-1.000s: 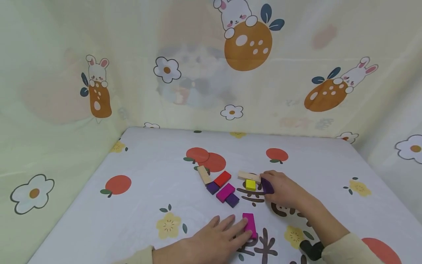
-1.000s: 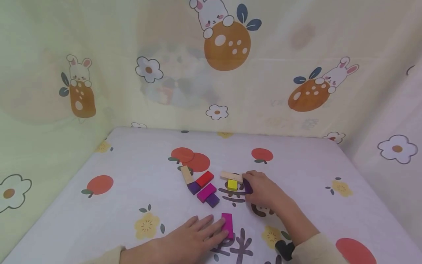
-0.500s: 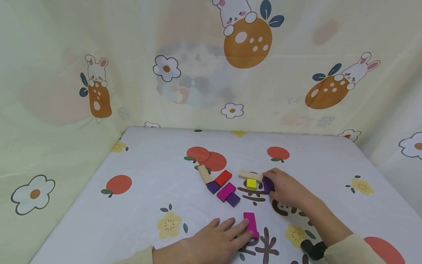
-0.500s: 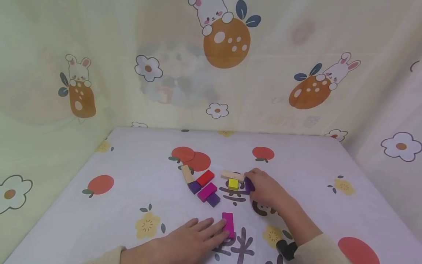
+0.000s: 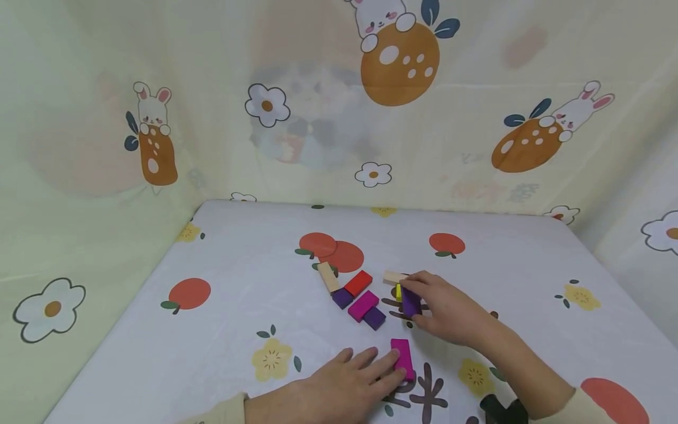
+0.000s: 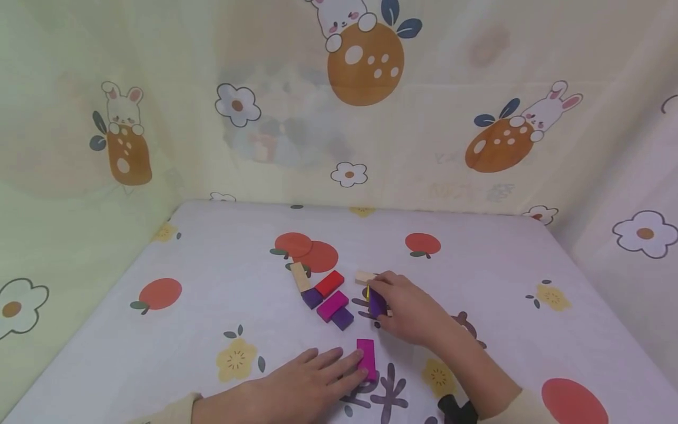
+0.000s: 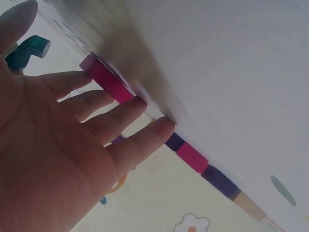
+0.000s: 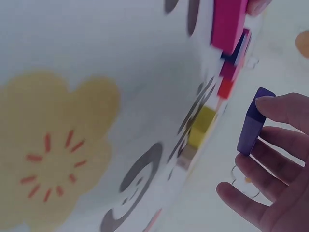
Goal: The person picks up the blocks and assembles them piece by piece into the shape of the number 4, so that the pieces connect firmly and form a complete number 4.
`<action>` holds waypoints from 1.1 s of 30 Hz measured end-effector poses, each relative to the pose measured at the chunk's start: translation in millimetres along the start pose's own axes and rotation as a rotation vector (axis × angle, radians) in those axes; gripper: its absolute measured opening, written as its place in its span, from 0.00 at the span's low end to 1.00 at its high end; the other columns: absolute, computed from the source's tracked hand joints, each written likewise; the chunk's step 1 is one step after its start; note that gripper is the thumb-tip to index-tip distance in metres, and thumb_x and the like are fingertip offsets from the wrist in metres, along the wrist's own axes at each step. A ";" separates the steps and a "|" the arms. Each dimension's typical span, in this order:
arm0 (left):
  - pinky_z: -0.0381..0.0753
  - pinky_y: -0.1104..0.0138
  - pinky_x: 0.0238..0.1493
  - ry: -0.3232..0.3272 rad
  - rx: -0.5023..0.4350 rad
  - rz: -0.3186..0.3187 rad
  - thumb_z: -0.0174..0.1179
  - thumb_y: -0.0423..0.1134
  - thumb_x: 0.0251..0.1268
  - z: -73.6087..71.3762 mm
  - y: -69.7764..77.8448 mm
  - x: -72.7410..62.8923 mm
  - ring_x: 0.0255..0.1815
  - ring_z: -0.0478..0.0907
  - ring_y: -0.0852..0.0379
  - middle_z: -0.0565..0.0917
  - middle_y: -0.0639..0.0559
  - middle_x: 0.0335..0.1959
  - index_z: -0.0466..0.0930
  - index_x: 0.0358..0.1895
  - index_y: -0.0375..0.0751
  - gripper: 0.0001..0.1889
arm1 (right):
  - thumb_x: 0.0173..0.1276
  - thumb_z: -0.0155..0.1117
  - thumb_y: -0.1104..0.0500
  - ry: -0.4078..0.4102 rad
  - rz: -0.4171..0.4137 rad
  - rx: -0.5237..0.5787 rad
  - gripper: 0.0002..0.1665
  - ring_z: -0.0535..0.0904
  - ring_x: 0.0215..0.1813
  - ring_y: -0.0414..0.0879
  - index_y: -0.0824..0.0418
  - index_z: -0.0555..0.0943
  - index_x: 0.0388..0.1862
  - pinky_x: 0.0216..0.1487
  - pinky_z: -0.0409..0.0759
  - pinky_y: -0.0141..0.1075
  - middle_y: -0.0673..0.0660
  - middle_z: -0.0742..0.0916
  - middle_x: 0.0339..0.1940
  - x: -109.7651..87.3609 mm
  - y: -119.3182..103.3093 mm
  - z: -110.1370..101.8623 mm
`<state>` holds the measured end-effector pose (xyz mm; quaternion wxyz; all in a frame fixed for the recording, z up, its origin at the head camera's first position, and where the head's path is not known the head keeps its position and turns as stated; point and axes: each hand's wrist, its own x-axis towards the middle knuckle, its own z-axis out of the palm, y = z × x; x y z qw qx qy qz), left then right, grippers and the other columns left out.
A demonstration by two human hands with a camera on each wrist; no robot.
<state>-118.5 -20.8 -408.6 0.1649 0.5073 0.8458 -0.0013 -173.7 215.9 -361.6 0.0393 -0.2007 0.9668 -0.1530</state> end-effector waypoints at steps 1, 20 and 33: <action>0.74 0.52 0.73 0.004 0.005 0.001 0.61 0.71 0.61 -0.1 0.1 -0.1 0.83 0.58 0.54 0.50 0.63 0.86 0.50 0.84 0.63 0.50 | 0.62 0.77 0.61 -0.005 -0.006 0.004 0.37 0.80 0.65 0.58 0.63 0.77 0.71 0.60 0.84 0.52 0.63 0.80 0.67 -0.8 -2.9 0.0; 0.75 0.54 0.72 0.027 0.051 0.016 0.58 0.73 0.64 -0.8 1.4 -3.0 0.83 0.59 0.53 0.52 0.60 0.86 0.51 0.85 0.60 0.49 | 0.61 0.78 0.58 -0.113 -0.023 -0.007 0.35 0.80 0.67 0.57 0.61 0.80 0.68 0.64 0.81 0.53 0.61 0.82 0.66 -5.7 -15.9 10.7; 0.75 0.52 0.72 0.012 0.034 0.009 0.58 0.73 0.63 0.4 0.7 -0.8 0.83 0.58 0.53 0.51 0.62 0.86 0.49 0.85 0.62 0.50 | 0.60 0.79 0.57 -0.153 0.030 -0.003 0.35 0.79 0.67 0.56 0.59 0.81 0.68 0.65 0.81 0.53 0.60 0.82 0.66 -0.7 -15.2 19.5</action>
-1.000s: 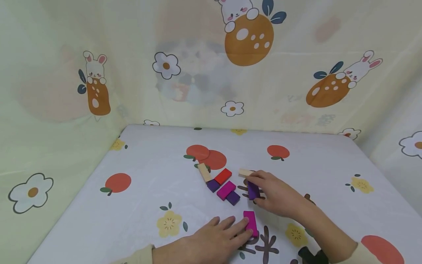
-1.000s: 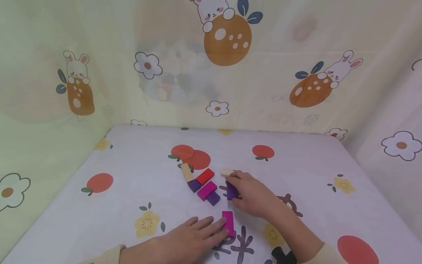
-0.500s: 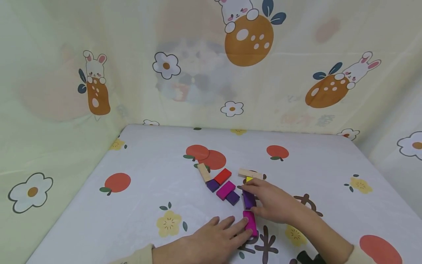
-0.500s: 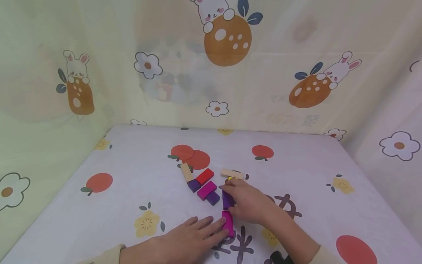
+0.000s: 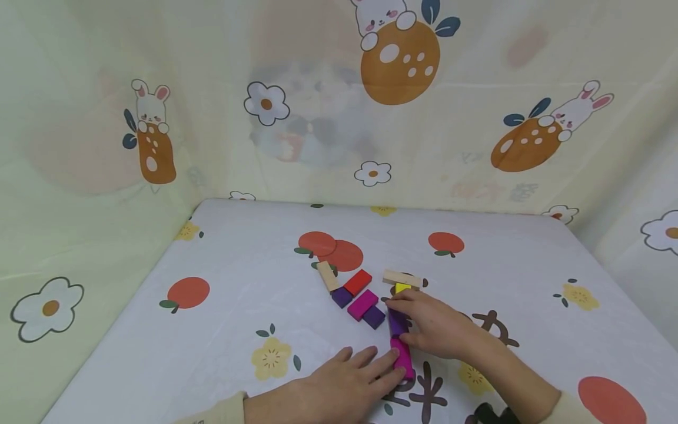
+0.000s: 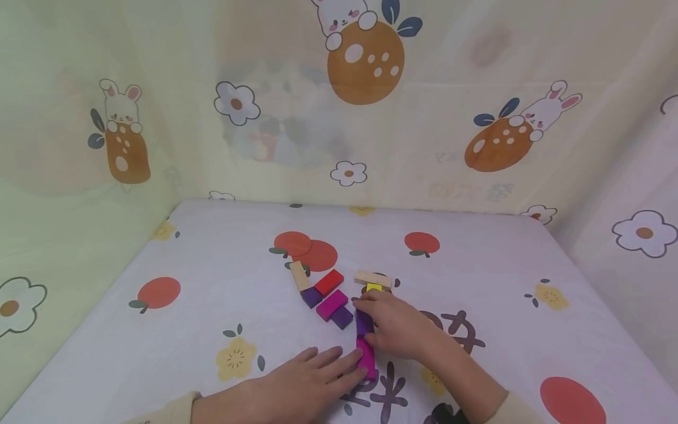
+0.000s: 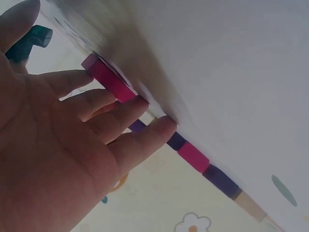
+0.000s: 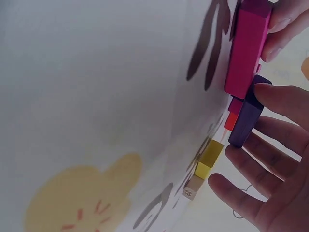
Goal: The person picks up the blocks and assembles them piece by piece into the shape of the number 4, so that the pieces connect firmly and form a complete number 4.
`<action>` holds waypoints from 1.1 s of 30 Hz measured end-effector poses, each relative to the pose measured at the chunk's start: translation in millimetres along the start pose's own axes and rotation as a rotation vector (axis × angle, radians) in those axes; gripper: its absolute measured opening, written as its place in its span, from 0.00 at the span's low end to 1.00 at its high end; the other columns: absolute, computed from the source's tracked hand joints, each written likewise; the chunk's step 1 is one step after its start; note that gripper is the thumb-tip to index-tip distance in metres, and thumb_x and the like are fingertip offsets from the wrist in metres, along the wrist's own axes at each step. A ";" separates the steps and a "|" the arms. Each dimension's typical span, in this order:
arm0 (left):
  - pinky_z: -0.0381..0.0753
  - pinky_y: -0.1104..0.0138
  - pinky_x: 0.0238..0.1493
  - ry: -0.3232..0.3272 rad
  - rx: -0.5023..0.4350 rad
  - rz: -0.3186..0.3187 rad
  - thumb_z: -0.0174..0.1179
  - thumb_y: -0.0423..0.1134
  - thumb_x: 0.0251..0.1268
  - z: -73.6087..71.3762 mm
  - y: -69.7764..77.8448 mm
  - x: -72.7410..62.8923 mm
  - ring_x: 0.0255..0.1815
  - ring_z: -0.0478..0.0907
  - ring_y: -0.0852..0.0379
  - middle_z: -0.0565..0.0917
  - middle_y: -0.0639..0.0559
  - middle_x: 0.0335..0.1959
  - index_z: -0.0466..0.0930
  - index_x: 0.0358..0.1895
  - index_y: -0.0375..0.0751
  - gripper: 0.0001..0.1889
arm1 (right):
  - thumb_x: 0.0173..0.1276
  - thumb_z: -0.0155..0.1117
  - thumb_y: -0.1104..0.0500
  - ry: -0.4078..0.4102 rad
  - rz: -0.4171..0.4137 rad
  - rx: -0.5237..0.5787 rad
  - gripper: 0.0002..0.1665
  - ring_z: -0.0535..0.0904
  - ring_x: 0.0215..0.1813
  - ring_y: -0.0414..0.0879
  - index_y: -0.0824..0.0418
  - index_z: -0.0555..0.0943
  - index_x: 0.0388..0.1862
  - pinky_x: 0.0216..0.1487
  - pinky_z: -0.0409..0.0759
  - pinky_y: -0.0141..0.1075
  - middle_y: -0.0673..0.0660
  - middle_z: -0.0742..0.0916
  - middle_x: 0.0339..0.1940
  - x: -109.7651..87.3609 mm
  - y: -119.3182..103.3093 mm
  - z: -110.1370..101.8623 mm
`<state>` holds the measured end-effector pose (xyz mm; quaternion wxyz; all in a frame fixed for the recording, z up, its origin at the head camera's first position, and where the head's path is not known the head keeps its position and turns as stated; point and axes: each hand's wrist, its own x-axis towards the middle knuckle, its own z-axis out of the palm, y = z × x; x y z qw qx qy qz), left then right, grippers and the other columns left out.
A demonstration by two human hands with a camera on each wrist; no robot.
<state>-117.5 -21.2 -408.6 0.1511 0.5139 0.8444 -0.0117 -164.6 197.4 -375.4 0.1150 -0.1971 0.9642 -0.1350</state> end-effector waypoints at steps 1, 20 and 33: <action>0.74 0.52 0.73 0.000 -0.002 0.000 0.57 0.74 0.63 -0.1 -0.1 -0.1 0.83 0.58 0.53 0.51 0.61 0.86 0.49 0.85 0.62 0.50 | 0.60 0.79 0.56 -0.001 0.007 0.004 0.36 0.79 0.67 0.56 0.59 0.81 0.68 0.65 0.81 0.53 0.60 0.82 0.67 0.8 -0.2 0.6; 0.75 0.53 0.72 0.012 -0.017 0.017 0.57 0.73 0.64 1.1 -2.6 -0.1 0.84 0.58 0.53 0.51 0.61 0.86 0.49 0.85 0.61 0.49 | 0.64 0.76 0.58 -0.052 0.000 0.087 0.22 0.80 0.66 0.56 0.52 0.88 0.57 0.64 0.81 0.55 0.58 0.84 0.63 4.1 5.9 1.4; 0.75 0.52 0.72 0.009 0.003 0.005 0.54 0.73 0.67 -2.0 -1.0 -0.7 0.83 0.58 0.53 0.52 0.61 0.86 0.50 0.85 0.61 0.48 | 0.66 0.72 0.60 -0.026 -0.063 0.108 0.14 0.80 0.65 0.57 0.47 0.88 0.50 0.65 0.80 0.57 0.55 0.86 0.59 5.7 14.0 1.3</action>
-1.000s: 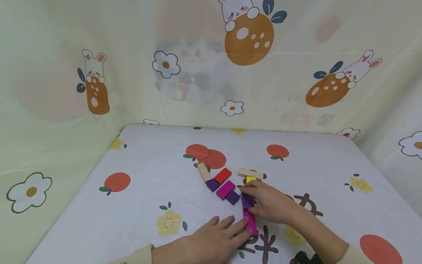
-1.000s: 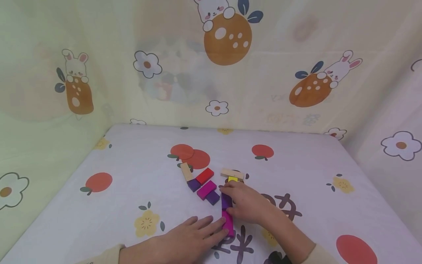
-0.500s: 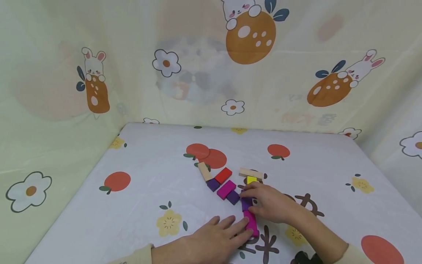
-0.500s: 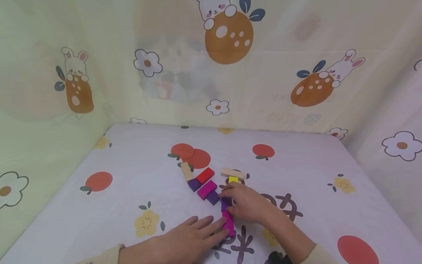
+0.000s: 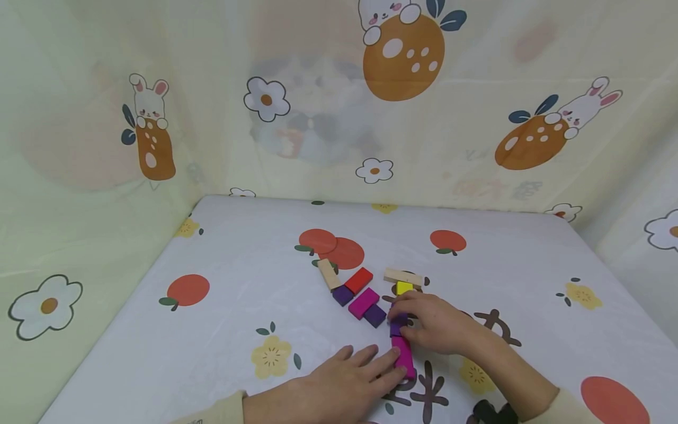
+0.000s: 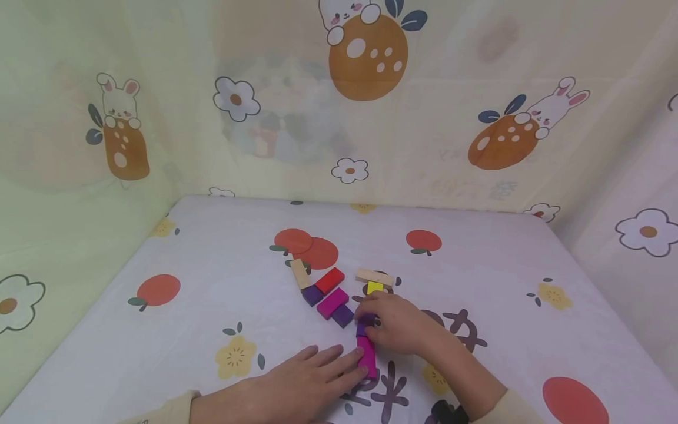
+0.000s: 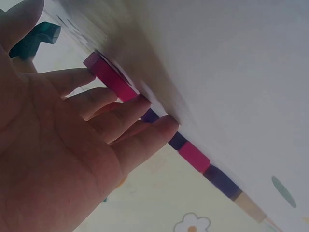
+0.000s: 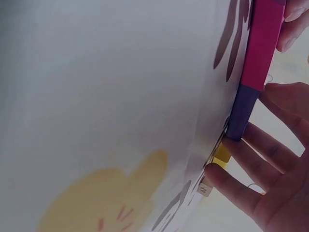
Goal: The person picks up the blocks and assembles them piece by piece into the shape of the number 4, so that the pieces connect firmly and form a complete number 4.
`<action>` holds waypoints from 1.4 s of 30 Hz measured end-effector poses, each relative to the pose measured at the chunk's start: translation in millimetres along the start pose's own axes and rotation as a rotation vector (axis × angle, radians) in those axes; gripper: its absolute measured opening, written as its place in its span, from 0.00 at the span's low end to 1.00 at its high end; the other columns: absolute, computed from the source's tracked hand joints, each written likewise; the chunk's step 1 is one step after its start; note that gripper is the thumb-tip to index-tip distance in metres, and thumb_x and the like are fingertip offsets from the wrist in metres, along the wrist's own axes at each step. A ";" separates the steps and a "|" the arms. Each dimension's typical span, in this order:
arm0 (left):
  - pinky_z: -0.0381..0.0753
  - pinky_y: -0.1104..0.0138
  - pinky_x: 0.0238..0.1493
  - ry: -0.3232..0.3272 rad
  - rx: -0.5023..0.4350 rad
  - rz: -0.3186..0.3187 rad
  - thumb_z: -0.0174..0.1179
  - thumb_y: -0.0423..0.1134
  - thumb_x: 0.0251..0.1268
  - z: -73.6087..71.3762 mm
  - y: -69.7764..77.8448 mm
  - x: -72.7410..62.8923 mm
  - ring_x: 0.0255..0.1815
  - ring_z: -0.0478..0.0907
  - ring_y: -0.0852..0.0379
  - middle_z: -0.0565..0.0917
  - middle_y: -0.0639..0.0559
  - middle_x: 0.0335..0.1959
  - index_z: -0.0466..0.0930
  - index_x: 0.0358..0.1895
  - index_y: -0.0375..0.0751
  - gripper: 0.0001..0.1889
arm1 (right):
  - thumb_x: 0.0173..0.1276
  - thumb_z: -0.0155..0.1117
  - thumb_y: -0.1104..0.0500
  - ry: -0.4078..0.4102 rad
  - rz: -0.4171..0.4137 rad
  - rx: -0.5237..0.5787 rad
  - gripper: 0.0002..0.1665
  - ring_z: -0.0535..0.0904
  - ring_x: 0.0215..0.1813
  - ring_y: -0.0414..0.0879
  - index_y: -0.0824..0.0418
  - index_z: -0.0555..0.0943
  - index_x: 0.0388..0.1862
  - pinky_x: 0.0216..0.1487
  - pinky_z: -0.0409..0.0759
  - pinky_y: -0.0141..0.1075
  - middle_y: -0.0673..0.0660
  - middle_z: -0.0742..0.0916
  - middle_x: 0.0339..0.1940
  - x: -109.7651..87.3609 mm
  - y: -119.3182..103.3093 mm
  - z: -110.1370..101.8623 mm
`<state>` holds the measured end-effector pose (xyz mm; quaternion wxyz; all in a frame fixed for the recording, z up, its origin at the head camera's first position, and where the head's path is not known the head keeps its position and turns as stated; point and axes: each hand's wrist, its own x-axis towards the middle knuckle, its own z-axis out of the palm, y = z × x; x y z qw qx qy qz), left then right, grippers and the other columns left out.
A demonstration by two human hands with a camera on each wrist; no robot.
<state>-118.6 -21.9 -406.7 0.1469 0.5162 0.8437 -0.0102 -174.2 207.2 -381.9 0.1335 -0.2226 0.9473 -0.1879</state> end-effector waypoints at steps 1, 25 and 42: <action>0.75 0.53 0.72 -0.001 0.000 -0.001 0.54 0.73 0.67 -0.1 0.0 0.0 0.83 0.58 0.53 0.52 0.61 0.86 0.50 0.85 0.61 0.48 | 0.66 0.72 0.60 0.001 -0.002 0.000 0.14 0.80 0.65 0.57 0.47 0.88 0.49 0.65 0.80 0.58 0.55 0.86 0.59 0.4 0.0 0.1; 0.76 0.54 0.71 0.004 -0.007 -0.026 0.50 0.70 0.72 -4.7 0.9 2.5 0.82 0.61 0.53 0.55 0.61 0.85 0.52 0.84 0.62 0.42 | 0.67 0.71 0.60 0.015 -0.022 0.022 0.17 0.77 0.70 0.60 0.50 0.87 0.55 0.68 0.77 0.59 0.58 0.83 0.67 -3.2 1.2 -1.1; 0.62 0.45 0.79 0.004 -0.120 -0.168 0.52 0.71 0.71 -12.8 0.0 12.3 0.87 0.47 0.49 0.42 0.61 0.88 0.47 0.85 0.63 0.45 | 0.67 0.73 0.60 0.228 0.049 -0.117 0.22 0.84 0.52 0.53 0.57 0.84 0.60 0.57 0.85 0.54 0.57 0.88 0.55 8.7 15.9 -10.8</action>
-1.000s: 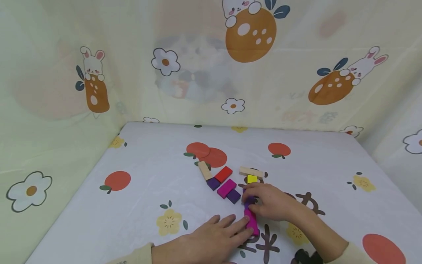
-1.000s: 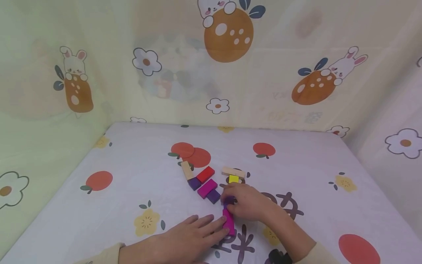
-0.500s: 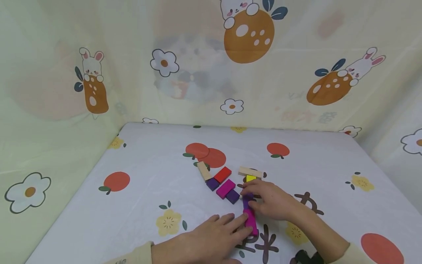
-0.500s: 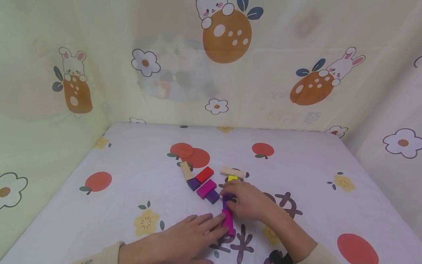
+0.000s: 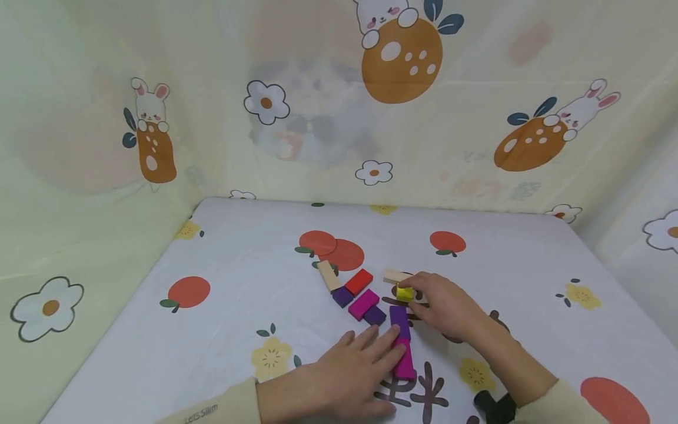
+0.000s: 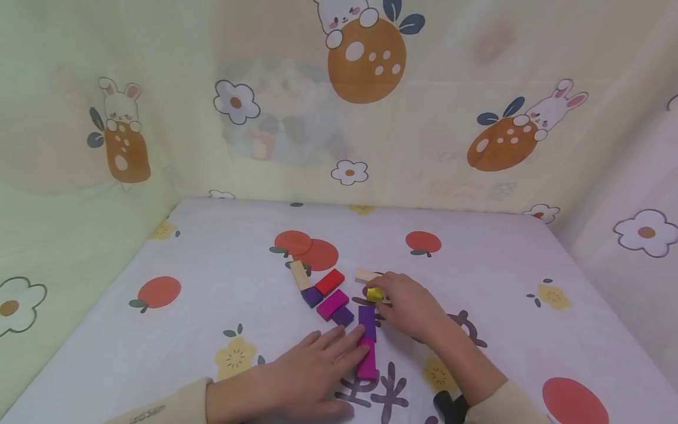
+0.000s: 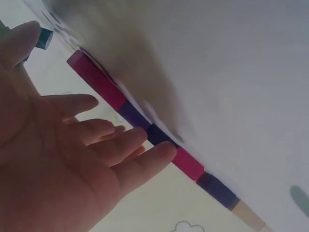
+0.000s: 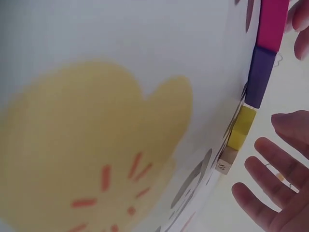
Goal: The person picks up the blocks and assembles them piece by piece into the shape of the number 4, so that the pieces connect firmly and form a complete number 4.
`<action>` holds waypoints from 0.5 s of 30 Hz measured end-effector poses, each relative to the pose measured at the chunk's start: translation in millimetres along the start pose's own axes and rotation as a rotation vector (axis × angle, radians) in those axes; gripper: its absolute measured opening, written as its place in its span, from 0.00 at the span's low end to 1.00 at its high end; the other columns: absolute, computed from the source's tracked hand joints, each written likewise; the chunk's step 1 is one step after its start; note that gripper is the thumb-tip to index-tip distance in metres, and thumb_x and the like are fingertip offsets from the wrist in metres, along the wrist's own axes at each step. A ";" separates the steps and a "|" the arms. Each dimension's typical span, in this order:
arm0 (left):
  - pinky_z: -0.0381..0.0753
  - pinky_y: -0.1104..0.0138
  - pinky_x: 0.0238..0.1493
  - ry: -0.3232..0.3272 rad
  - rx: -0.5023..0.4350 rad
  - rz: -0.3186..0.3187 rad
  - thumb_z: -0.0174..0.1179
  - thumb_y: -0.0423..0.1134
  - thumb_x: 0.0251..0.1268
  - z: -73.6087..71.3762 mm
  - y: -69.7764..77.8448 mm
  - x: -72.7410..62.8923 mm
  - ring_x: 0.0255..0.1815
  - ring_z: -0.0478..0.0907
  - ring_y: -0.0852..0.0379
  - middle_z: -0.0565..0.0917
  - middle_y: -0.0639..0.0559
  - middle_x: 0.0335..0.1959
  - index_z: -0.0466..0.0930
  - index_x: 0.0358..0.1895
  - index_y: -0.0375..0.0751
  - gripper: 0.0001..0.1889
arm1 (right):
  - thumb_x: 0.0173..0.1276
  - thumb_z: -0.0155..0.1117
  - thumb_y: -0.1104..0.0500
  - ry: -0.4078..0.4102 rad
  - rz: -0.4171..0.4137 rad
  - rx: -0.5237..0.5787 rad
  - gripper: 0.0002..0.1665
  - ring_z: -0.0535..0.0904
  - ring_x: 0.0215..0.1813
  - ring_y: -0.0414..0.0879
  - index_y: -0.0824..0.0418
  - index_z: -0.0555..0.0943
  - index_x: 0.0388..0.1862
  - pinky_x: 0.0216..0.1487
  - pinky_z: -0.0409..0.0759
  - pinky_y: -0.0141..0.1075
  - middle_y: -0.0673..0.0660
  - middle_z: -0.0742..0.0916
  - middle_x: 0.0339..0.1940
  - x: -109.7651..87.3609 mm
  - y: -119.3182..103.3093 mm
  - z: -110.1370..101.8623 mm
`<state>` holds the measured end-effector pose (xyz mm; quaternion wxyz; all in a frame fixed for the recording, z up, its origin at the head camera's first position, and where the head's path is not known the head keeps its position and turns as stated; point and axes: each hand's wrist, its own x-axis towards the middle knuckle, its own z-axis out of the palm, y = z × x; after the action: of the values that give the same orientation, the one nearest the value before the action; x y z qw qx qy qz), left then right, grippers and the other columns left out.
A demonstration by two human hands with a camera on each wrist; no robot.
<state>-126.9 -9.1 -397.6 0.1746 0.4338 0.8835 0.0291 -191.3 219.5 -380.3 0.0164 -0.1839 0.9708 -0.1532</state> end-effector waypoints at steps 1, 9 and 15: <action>0.62 0.44 0.79 -0.003 -0.001 -0.001 0.52 0.71 0.71 0.3 0.4 0.9 0.87 0.46 0.49 0.42 0.61 0.88 0.46 0.85 0.63 0.45 | 0.67 0.73 0.60 0.003 -0.006 -0.005 0.22 0.83 0.49 0.51 0.58 0.84 0.60 0.55 0.85 0.52 0.57 0.88 0.53 1.1 1.4 -0.2; 0.61 0.44 0.80 -0.023 0.016 -0.009 0.52 0.72 0.70 5.2 0.7 5.3 0.87 0.45 0.50 0.43 0.63 0.87 0.45 0.85 0.65 0.46 | 0.65 0.74 0.62 -0.010 0.018 -0.052 0.22 0.84 0.48 0.51 0.60 0.85 0.59 0.53 0.87 0.50 0.58 0.88 0.50 9.9 4.5 0.9; 0.63 0.45 0.79 -0.032 0.024 -0.011 0.52 0.72 0.70 5.4 0.3 5.6 0.86 0.49 0.51 0.44 0.64 0.87 0.44 0.85 0.65 0.45 | 0.64 0.74 0.63 -0.036 0.041 -0.043 0.21 0.83 0.49 0.51 0.59 0.86 0.58 0.55 0.86 0.50 0.57 0.88 0.51 15.0 3.5 3.7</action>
<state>-128.0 -5.1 -404.2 0.1835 0.4315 0.8832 0.0109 -206.2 216.2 -384.6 0.0330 -0.1669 0.9770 -0.1285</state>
